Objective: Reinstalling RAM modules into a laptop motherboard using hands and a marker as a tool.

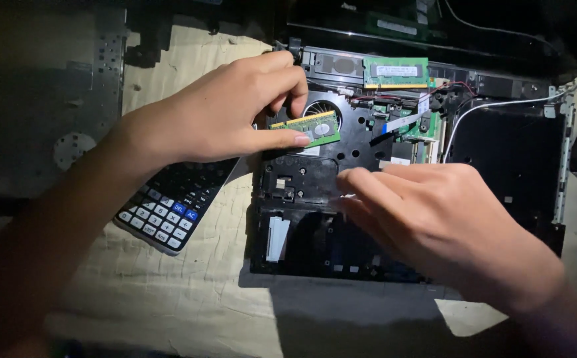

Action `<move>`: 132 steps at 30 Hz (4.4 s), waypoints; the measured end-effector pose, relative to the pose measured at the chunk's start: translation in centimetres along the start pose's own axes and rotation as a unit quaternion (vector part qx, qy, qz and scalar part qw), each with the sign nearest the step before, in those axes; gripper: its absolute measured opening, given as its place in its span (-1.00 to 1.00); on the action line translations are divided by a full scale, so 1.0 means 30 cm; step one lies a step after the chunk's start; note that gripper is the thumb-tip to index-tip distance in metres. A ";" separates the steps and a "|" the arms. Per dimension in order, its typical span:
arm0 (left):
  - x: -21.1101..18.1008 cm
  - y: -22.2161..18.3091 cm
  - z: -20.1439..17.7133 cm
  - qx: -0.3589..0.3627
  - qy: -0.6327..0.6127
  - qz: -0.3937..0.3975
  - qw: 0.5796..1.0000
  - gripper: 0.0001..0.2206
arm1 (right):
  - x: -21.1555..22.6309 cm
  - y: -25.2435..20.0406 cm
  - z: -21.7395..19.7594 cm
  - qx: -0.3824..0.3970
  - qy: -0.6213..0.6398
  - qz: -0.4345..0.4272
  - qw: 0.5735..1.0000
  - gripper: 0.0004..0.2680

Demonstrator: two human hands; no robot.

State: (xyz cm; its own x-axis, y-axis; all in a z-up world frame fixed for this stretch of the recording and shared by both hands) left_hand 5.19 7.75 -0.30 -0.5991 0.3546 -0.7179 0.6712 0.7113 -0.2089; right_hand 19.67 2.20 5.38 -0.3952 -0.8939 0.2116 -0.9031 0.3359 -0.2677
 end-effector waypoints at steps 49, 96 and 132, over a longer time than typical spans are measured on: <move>-0.019 -0.016 -0.002 -0.038 0.009 0.030 0.999 -0.78 | 0.046 -0.004 -0.005 0.048 -0.025 -0.064 0.996 -0.95; -0.249 -0.053 0.016 -0.091 0.179 0.051 0.978 -0.80 | 0.025 -0.018 -0.038 -0.002 0.028 -0.038 0.999 -0.88; -0.353 -0.043 0.096 -0.165 0.005 0.272 0.948 -0.59 | 0.076 -0.076 -0.076 -0.097 -0.147 0.076 0.981 -0.57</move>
State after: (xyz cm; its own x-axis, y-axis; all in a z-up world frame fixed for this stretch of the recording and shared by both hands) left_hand 11.92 1.34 5.66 -0.2083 0.7281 -0.6531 0.7098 0.5719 0.4112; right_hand 20.44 0.09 8.61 -0.4877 -0.8667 -0.1044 -0.8640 0.4964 -0.0843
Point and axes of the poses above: each hand's wrist, its own y-axis towards the middle knuckle, its own z-axis out of the palm, x = y × z, the point moved 9 cm from there along y, towards the middle knuckle, and after that the axes turned 13 degrees about x, right-handed, at the moved point
